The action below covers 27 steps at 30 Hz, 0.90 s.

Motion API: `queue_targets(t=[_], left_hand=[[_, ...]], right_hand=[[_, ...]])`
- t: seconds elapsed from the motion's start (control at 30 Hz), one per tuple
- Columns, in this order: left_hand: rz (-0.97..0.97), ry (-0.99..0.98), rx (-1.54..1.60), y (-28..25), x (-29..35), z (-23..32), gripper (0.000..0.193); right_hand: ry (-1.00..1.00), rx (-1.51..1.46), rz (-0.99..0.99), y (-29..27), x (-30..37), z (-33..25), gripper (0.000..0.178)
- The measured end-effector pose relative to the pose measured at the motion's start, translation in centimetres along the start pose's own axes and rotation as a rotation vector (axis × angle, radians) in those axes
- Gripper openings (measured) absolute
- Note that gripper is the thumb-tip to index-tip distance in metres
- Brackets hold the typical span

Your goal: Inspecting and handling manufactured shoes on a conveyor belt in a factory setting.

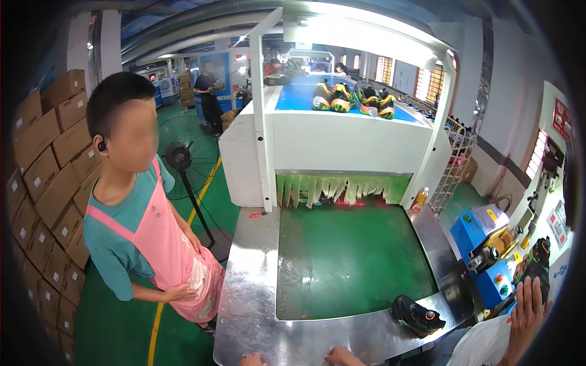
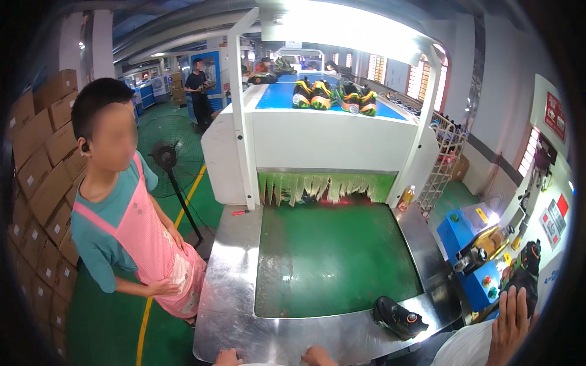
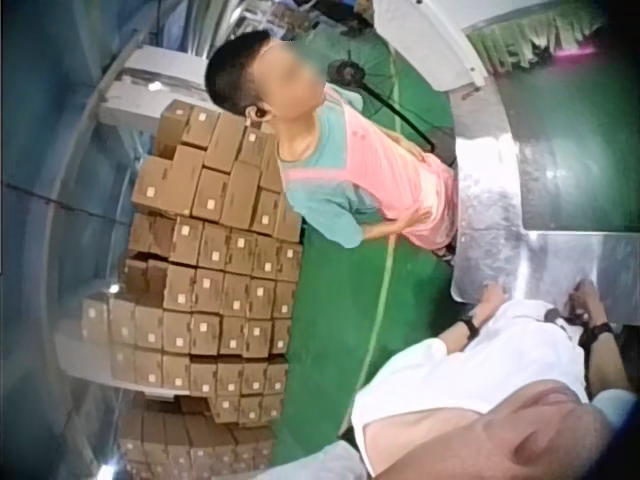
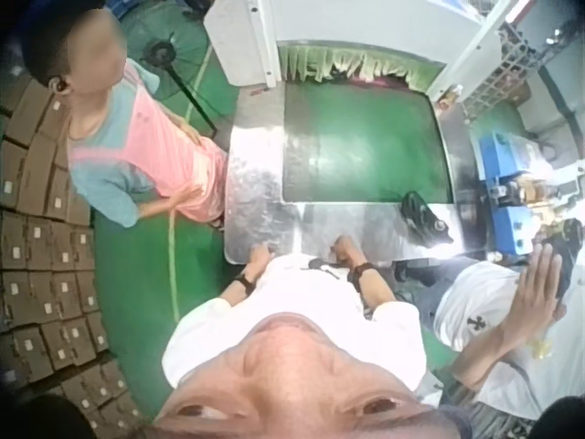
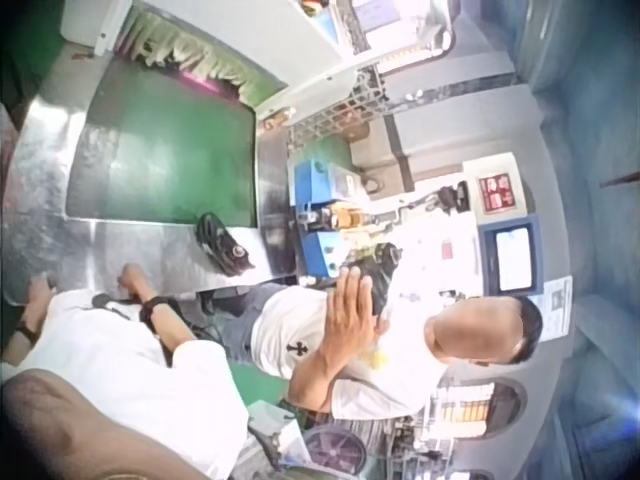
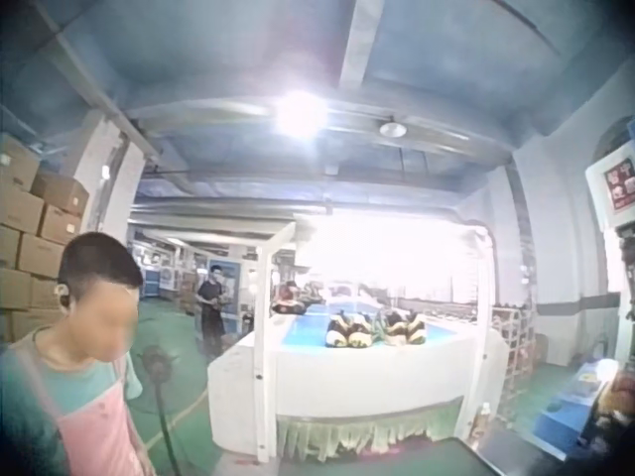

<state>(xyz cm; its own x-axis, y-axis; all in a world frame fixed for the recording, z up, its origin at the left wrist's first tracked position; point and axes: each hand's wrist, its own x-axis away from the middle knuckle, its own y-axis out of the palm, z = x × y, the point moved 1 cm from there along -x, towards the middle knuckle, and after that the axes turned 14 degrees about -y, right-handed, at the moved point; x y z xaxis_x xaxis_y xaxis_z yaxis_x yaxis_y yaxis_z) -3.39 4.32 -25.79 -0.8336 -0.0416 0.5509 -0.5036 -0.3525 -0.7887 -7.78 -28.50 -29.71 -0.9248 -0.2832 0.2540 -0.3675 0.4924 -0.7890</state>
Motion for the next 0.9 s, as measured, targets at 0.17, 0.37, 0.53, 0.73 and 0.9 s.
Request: queue_targets(t=[0.17,0.37,0.53,0.73,0.9], left_hand=[[0.082,0.075,0.057,2.3,-1.5,-2.0,0.039],[0.066,0.04,0.09,3.6,-2.0,-2.5,0.04],[0.069,0.057,0.015,5.6,-3.2,-3.3,0.038],[-0.007,0.027,-0.072,4.7,-3.6,-2.4,0.034],[0.009,-0.073,0.048,1.4,-0.7,-0.8,0.03]], right_hand=[[0.107,-0.028,-0.051,-0.7,0.2,-0.7,0.019],[-0.001,0.05,-0.041,-0.2,-0.5,0.2,0.024],[0.117,-0.075,-0.119,-1.4,-0.6,-0.8,0.025],[0.286,-0.241,-0.179,-3.3,-0.3,-3.3,0.027],[0.455,-0.38,-0.218,-3.8,0.0,-4.3,0.025]])
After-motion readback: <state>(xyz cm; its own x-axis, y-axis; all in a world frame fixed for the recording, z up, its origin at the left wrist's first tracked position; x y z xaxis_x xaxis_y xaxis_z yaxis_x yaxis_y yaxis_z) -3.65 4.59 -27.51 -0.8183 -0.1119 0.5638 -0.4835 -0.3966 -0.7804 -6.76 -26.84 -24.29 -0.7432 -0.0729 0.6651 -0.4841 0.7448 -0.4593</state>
